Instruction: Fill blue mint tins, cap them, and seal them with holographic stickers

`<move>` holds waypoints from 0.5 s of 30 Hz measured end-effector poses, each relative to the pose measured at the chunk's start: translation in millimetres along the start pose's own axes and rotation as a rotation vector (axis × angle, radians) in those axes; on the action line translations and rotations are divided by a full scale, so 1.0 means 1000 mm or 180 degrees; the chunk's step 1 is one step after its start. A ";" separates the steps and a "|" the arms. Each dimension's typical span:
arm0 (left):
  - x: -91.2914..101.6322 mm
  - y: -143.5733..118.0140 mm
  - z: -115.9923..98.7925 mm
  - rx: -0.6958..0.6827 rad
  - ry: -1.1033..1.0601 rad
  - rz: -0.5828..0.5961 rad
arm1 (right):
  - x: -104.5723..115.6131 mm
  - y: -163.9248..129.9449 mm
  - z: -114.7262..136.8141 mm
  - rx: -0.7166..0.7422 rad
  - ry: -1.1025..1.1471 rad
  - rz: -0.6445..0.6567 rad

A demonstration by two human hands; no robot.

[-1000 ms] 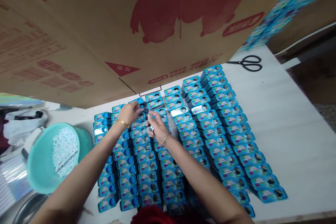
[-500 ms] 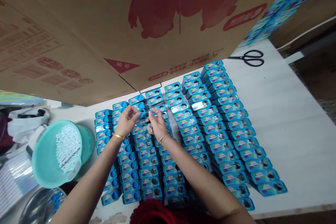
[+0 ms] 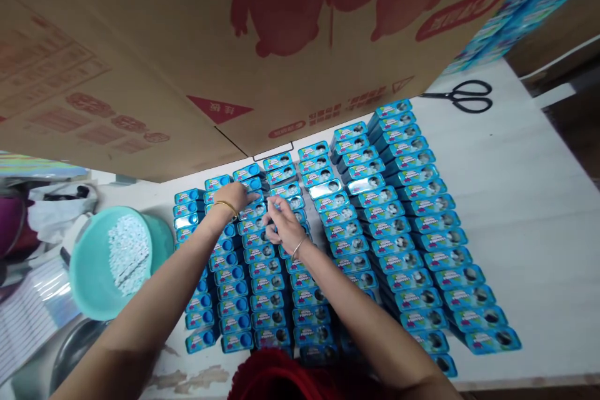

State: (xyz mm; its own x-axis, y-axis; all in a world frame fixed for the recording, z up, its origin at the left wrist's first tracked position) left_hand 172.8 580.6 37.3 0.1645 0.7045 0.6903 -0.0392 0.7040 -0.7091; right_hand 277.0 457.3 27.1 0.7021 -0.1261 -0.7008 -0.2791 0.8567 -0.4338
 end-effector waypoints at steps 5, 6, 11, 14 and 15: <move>-0.001 -0.036 -0.005 -0.0557 -0.0644 -0.0484 | -0.002 -0.012 -0.001 -0.0084 -0.0115 -0.0110; -0.005 -0.049 -0.010 -0.0963 -0.0976 -0.0527 | -0.002 -0.015 -0.001 -0.0066 -0.0130 -0.0161; -0.037 -0.107 -0.024 -0.2387 -0.2380 -0.0453 | -0.006 -0.019 -0.007 -0.0114 -0.0169 -0.0314; -0.045 -0.109 -0.015 -0.2164 -0.2776 -0.0643 | -0.005 -0.017 -0.009 -0.0138 -0.0317 -0.0516; -0.044 -0.105 -0.011 -0.2012 -0.2818 -0.0658 | -0.002 -0.016 -0.008 -0.0102 -0.0382 -0.0576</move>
State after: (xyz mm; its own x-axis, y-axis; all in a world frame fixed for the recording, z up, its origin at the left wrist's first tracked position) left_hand 180.8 474.7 79.3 -0.6632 0.5714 0.4835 0.4596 0.8207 -0.3396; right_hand 274.6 439.9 31.3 0.8150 -0.2144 -0.5383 -0.1608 0.8089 -0.5656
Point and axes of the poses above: each hand's wrist, its own y-axis towards the middle knuckle, its own x-axis out of the back of the hand, z = x × y, the point moved 6 cm from there along y, towards the middle knuckle, and after that the axes turned 6 degrees about z, right-handed, at the moved point
